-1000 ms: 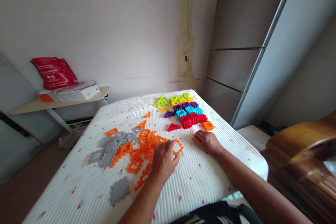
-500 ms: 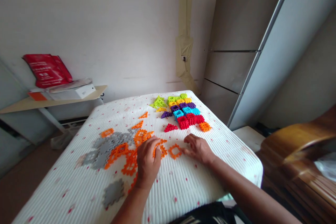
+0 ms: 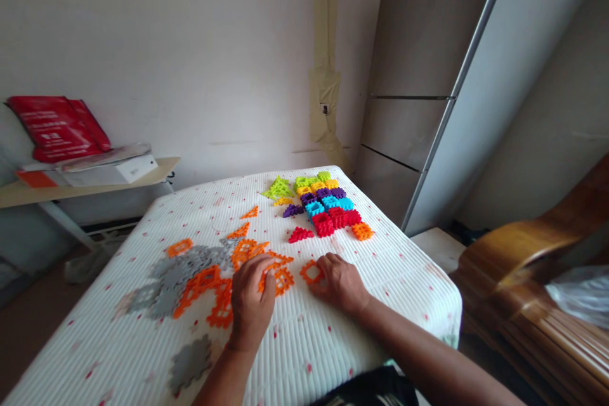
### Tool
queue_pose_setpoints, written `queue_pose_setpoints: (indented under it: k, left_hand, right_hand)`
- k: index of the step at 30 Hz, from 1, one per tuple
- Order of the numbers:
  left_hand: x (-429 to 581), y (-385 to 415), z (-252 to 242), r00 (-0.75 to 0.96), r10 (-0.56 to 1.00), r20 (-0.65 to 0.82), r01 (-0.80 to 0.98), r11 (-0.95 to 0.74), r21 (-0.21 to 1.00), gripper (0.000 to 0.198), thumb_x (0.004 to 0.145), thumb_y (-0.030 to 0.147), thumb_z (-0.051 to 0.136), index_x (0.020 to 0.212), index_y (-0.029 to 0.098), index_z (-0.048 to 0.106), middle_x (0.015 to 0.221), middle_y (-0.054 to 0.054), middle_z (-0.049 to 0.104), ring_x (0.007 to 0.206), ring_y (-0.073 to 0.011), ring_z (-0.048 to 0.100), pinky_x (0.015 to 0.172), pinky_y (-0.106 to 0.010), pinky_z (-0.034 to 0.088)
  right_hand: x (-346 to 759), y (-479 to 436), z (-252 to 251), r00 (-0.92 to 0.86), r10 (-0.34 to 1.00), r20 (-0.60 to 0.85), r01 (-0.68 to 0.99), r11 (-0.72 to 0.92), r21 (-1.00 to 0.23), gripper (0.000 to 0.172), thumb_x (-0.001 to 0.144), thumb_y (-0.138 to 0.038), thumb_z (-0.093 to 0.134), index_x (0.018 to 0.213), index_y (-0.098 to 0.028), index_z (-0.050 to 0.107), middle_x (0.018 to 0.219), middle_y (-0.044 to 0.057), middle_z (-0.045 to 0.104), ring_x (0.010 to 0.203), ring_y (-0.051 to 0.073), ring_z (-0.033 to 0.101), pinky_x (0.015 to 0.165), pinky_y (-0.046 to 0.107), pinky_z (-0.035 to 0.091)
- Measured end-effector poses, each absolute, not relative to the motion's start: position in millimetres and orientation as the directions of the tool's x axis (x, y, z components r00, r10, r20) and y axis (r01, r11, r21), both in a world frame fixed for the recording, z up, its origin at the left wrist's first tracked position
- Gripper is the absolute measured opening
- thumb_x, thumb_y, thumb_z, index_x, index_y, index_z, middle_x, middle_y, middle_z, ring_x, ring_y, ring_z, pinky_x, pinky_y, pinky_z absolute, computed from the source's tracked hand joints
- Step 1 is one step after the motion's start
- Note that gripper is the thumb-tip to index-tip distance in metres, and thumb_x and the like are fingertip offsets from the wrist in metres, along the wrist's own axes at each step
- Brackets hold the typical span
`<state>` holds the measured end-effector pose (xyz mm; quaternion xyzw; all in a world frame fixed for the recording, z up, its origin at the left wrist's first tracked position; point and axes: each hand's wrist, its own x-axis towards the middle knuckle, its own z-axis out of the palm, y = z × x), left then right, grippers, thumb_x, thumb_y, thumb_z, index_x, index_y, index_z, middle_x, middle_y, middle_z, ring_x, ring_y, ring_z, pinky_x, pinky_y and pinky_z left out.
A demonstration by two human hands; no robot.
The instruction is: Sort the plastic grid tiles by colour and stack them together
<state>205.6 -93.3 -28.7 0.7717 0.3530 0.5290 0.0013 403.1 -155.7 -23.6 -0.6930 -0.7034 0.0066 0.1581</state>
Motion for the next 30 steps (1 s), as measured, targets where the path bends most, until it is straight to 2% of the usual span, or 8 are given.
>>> queue_pose_setpoints:
  k: [4,10,20,23,26,30]
  left_hand:
    - [204.7,-92.5,-29.5,0.185,0.548,0.816,0.545,-0.748,0.379,0.018,0.082,0.017,0.047,0.092,0.019,0.061,0.094,-0.006,0.065,0.092,-0.0193,0.061,0.086,-0.034,0.048]
    - [206.3,-93.8,-28.3,0.191,0.545,0.816,0.546,-0.75,0.373,0.018,0.083,0.017,0.046,0.091,0.019,0.062,0.094,-0.006,0.065,0.092,-0.0193,0.06,0.085,-0.034,0.047]
    - [191.3,-82.2,-30.6,0.102,0.596,0.796,0.603,-0.674,0.427,0.019,0.081,0.018,0.045,0.085,0.019,0.063,0.089,-0.006,0.066,0.088,-0.0195,0.061,0.082,-0.035,0.047]
    - [185.4,-78.3,-30.9,0.129,0.643,0.755,0.681,-0.611,0.404,0.019,0.078,0.015,0.046,0.082,0.02,0.064,0.085,-0.004,0.067,0.083,-0.0195,0.061,0.078,-0.034,0.047]
    - [185.6,-79.7,-30.1,0.225,0.708,0.669,0.759,-0.558,0.335,0.019,0.074,0.013,0.049,0.078,0.022,0.065,0.08,-0.003,0.067,0.08,-0.0198,0.06,0.076,-0.034,0.045]
    - [195.7,-91.9,-24.1,0.382,0.74,0.554,0.775,-0.583,0.243,0.012,0.072,0.019,0.057,0.075,0.025,0.067,0.081,-0.003,0.065,0.083,-0.0208,0.057,0.077,-0.037,0.04]
  right_hand:
    - [431.4,-148.7,-16.3,0.102,0.958,0.267,0.975,-0.043,-0.217,0.017,0.079,-0.031,0.057,0.091,-0.019,0.057,0.089,0.006,0.062,0.086,0.018,0.057,0.07,0.025,0.041]
    - [468.3,-134.8,-15.9,0.222,0.94,0.258,0.975,-0.207,-0.085,0.019,0.086,-0.034,0.05,0.084,-0.017,0.059,0.087,0.01,0.062,0.079,0.019,0.06,0.064,0.026,0.039]
    - [468.0,-126.3,-27.9,0.253,0.939,0.232,0.967,-0.238,-0.092,0.019,0.086,-0.029,0.048,0.093,-0.015,0.058,0.092,0.013,0.063,0.082,0.021,0.06,0.065,0.028,0.04]
    - [468.9,-126.5,-31.1,0.244,0.938,0.247,0.969,-0.228,-0.091,0.019,0.085,-0.026,0.048,0.096,-0.013,0.058,0.095,0.014,0.061,0.082,0.021,0.059,0.064,0.028,0.039]
    - [469.6,-128.1,-34.9,0.212,0.926,0.311,0.977,-0.192,-0.093,0.018,0.086,-0.027,0.046,0.089,-0.014,0.058,0.093,0.011,0.058,0.074,0.018,0.058,0.058,0.026,0.037]
    - [464.3,-133.2,-34.1,0.008,0.905,0.425,0.997,0.028,-0.078,0.02,0.089,-0.026,0.04,0.084,-0.018,0.057,0.09,0.008,0.056,0.074,0.016,0.055,0.057,0.025,0.035]
